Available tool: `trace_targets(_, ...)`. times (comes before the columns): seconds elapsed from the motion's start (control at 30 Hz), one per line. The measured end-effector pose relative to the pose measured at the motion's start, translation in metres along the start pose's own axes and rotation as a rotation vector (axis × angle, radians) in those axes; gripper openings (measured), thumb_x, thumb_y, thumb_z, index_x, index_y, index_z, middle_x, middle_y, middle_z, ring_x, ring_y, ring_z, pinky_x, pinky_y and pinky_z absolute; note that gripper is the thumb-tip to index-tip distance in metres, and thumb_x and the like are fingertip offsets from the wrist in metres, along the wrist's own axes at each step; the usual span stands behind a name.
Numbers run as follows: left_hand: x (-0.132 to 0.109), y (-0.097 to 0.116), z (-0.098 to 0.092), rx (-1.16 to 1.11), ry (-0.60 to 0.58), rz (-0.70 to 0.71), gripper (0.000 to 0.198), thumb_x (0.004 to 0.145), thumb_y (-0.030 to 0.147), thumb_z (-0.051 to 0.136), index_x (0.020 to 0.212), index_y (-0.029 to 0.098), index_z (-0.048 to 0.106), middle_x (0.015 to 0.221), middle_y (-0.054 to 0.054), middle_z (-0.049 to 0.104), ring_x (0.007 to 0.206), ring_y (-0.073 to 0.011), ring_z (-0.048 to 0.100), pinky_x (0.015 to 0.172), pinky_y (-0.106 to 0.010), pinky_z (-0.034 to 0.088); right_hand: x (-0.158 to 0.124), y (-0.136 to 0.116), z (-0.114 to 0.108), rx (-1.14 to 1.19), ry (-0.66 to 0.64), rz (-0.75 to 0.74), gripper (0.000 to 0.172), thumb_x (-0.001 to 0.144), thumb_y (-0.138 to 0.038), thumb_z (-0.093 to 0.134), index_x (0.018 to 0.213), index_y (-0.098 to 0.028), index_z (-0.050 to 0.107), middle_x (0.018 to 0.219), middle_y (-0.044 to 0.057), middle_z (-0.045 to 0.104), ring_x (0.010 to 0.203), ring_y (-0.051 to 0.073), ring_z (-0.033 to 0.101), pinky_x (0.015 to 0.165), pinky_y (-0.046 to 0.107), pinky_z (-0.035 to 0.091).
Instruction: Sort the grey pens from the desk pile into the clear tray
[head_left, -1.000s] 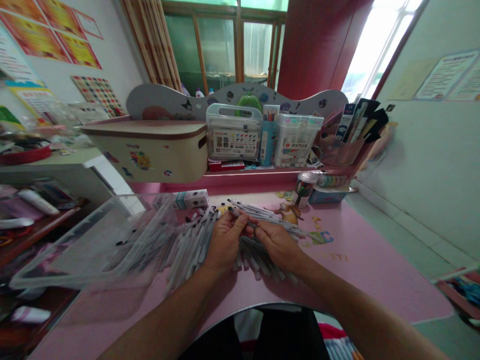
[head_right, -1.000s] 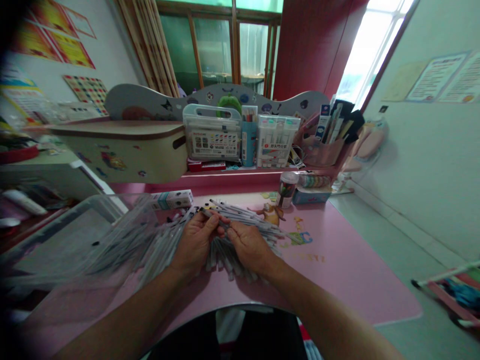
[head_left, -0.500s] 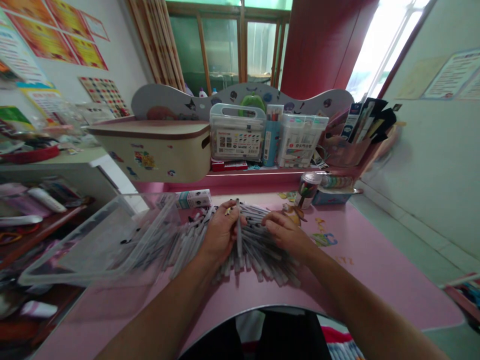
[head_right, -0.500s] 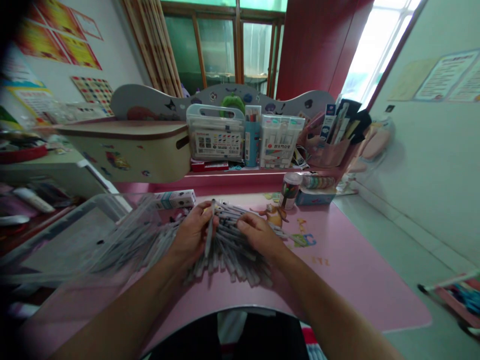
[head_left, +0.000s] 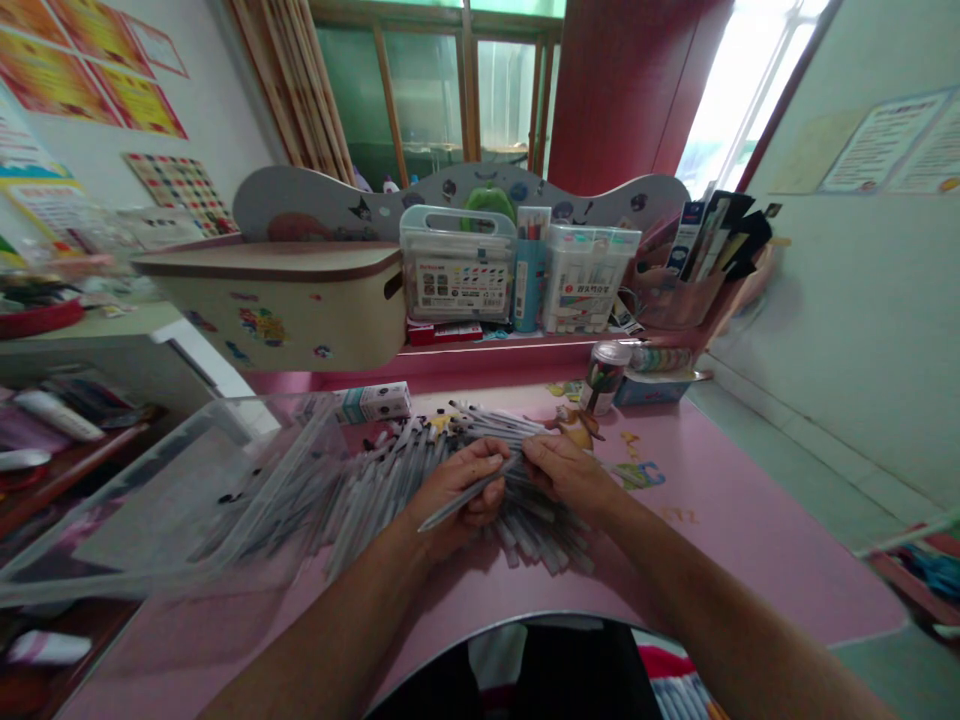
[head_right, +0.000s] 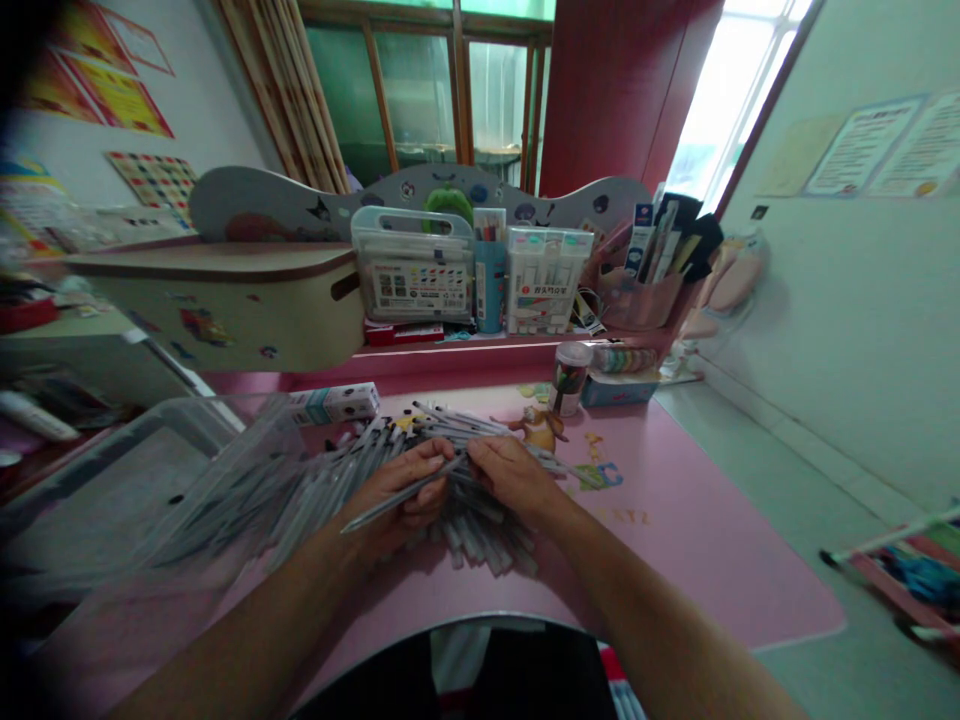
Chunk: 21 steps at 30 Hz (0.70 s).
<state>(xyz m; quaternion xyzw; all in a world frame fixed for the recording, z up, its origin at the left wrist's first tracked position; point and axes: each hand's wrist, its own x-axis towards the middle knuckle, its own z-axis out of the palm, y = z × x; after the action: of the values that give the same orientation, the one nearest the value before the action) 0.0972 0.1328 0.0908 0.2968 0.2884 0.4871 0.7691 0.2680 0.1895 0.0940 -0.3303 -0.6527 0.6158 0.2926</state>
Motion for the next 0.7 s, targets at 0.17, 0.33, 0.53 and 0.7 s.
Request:
trace_targets(0.17,0.0002,-0.0004,0.0005,-0.029,0.024,-0.03,0.019,0.082,0.028,0.069,0.095,0.018,0.059,0.052,0.005,0.051,0.036,-0.0023,0.03,0.033,-0.01,0.021,0.0004,0.0019,0.0052,0.215,0.035,0.102,0.043,0.084,-0.056,0.056,0.061,-0.022,0.046,0.046,-0.007,0.03,0.039,0.008,0.021,0.038,0.024,0.013)
trace_targets(0.33,-0.0011,-0.0012,0.0033,-0.064,0.117,0.078,0.022,0.077,0.021,0.071,0.097,0.014,0.067,0.065,-0.002,0.061,0.048,-0.0039,0.048,0.043,-0.011,0.039,0.0031,0.0047,0.0035,0.379,0.059,0.143,0.042,0.079,-0.051,0.064,0.061,-0.021,0.042,0.046,-0.009,0.028,0.037,0.005,0.018,0.036,0.022,0.01)
trace_targets(0.53,0.0003,-0.0035,0.0078,0.257,0.326,0.349,0.025,0.075,0.023,0.074,0.1,0.017,0.073,0.089,-0.007,0.071,0.068,-0.012,0.062,0.055,-0.019,0.05,0.0062,0.005,-0.0005,0.403,0.163,0.13,0.042,0.079,-0.053,0.063,0.061,-0.021,0.041,0.044,-0.01,0.027,0.034,0.004,0.019,0.034,0.021,0.009)
trace_targets(0.7,0.0066,-0.0075,0.003,0.253,0.425,0.417,0.027,0.078,0.038,0.072,0.092,0.015,0.073,0.094,-0.009,0.073,0.086,-0.018,0.07,0.073,-0.026,0.057,0.0056,0.0048,0.0029,0.317,0.131,0.084,0.04,0.077,-0.052,0.064,0.065,-0.022,0.04,0.047,-0.01,0.031,0.036,0.005,0.021,0.034,0.021,0.013)
